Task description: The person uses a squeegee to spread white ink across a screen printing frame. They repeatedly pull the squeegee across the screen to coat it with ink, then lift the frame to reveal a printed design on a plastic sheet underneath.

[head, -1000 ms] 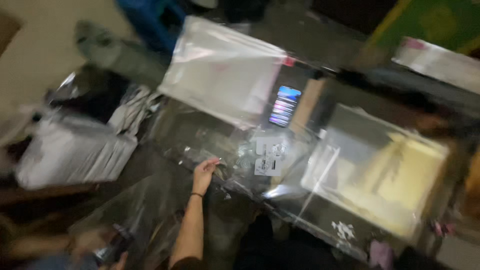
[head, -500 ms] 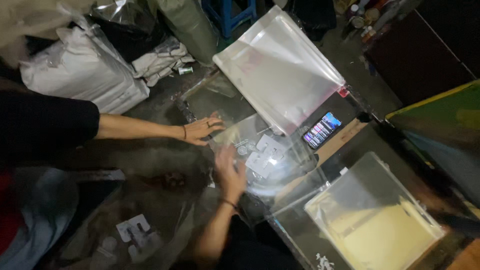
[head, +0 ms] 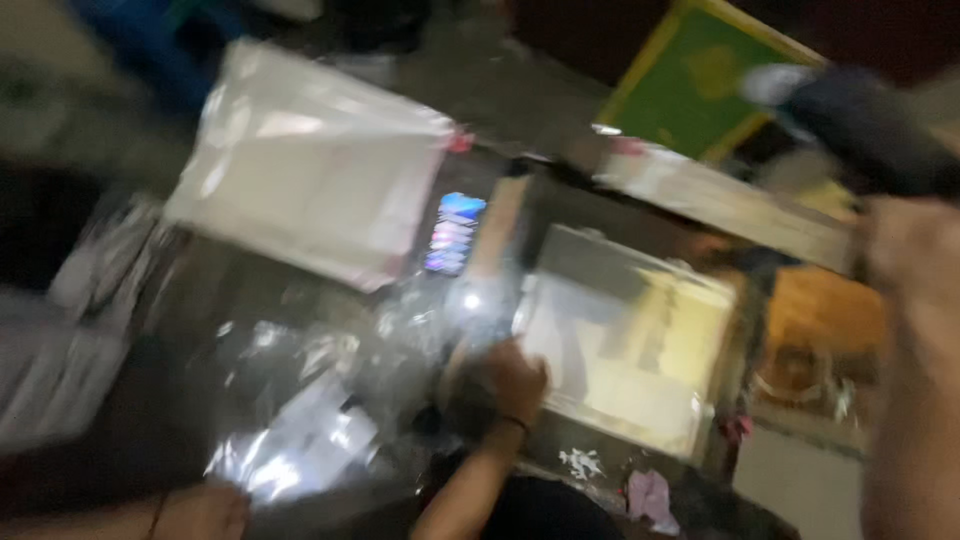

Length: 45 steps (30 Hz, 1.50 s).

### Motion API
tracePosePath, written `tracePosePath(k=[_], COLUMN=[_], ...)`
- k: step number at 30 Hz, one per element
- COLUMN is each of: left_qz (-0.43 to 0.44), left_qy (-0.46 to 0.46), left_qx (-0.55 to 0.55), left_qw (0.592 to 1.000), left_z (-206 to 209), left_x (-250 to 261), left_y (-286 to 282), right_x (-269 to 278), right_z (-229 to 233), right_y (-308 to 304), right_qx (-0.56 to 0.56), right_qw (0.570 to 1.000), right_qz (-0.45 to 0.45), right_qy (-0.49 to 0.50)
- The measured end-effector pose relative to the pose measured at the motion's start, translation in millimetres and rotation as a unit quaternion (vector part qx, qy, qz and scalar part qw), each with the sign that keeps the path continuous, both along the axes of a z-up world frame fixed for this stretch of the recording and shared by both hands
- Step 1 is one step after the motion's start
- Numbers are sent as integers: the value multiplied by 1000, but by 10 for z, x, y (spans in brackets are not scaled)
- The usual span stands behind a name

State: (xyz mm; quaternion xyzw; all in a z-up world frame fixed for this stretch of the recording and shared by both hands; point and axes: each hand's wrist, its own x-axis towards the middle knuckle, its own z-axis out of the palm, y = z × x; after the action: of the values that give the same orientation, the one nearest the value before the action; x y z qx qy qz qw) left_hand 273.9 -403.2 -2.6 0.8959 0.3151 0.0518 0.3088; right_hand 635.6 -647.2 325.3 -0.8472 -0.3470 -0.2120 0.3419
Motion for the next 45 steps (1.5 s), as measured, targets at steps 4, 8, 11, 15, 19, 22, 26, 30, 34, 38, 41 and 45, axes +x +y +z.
tracePosePath(k=[4,8,11,15,19,22,26,30,34,38,41,45], left_qz=[-6,-60,-305,-536,-556,-569,-573,-554,-508,-493,-478,-522], left_qy=[-5,6,-168,-111,-251,-271,-247,-208,-237,-263,-225,-248], left_qx=[48,24,-31,-55,-26,-11,-1,42,141,131,-47,-75], left_qw=[999,998,937,835,792,776,782,805,816,819,847,813], left_z=[-439,-94,85,20,-282,-345,-454,-491,-411,-330,-8,38], left_x=[228,147,34,-12,53,54,19,1,-20,37,31,3], left_y=[412,170,-272,-796,-978,-983,-1049,-1149,-1229,-1276,-1177,-1138], right_x=[-560,-675,-664,-675,-708,-742,-732,-698,-629,-593,-617,-629], right_z=[678,915,945,934,999,1047,1065,1112,1084,1054,1030,1042], right_y=[609,848,888,893,872,835,882,869,839,874,874,875], right_qx=[-59,-24,-4,-14,-26,-49,-41,-49,-51,-43,-26,-44], right_qw=[991,995,997,997,998,998,998,998,997,997,997,997], right_qz=[-26,-71,-53,-58,-32,-35,-51,-39,-31,-28,-47,-46], right_qy=[-119,-62,-58,-52,-43,-24,-25,-22,-39,-64,-52,-44])
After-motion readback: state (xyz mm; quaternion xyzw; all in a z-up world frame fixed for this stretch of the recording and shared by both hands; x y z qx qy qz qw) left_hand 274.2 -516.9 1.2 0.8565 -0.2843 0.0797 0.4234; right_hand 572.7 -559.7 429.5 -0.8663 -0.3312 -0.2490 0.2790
